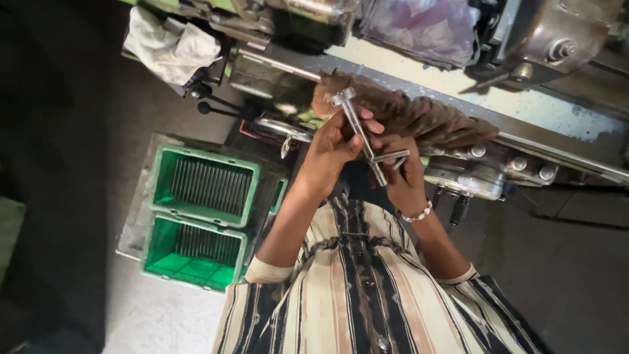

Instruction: The person operates a metalworking lathe, repeatedly inserting a cylindrical metal part into the chuck, tightening it with a chuck key, and then removing the part. The person places the removed parts into a green plastic bin on the floor.

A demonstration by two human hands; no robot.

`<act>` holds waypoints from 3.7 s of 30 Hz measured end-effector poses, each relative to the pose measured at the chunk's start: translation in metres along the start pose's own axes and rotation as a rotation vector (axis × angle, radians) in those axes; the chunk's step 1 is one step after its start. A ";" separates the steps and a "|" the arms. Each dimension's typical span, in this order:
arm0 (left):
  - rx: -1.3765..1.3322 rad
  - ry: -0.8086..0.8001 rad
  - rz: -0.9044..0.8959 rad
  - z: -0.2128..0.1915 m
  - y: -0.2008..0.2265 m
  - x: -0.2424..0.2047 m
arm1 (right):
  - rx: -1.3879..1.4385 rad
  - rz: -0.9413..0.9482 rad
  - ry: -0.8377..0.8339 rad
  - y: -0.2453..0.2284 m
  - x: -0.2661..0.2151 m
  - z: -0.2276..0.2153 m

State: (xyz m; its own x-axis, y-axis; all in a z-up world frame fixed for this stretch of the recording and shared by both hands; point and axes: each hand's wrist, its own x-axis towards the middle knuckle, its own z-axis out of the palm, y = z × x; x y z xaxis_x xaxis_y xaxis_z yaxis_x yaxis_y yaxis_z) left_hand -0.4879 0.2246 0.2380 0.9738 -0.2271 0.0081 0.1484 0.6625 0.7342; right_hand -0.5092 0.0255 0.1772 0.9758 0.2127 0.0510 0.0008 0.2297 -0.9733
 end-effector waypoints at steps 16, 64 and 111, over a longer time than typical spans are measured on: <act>-0.323 0.138 0.005 -0.017 -0.001 -0.043 | -0.916 -0.507 -0.003 -0.032 -0.007 0.001; 1.196 0.058 0.232 -0.015 -0.023 -0.068 | -1.216 -0.799 -0.505 -0.022 -0.004 -0.002; 0.539 0.987 0.010 -0.146 -0.138 -0.115 | -0.229 0.886 -0.348 0.185 -0.025 -0.035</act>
State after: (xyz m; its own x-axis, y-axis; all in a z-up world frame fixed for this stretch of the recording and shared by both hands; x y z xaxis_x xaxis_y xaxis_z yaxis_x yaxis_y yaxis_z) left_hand -0.5954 0.2640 0.0366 0.7200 0.5993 -0.3499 0.2788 0.2119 0.9367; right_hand -0.5255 0.0292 -0.0118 0.5247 0.4961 -0.6919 -0.6227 -0.3305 -0.7092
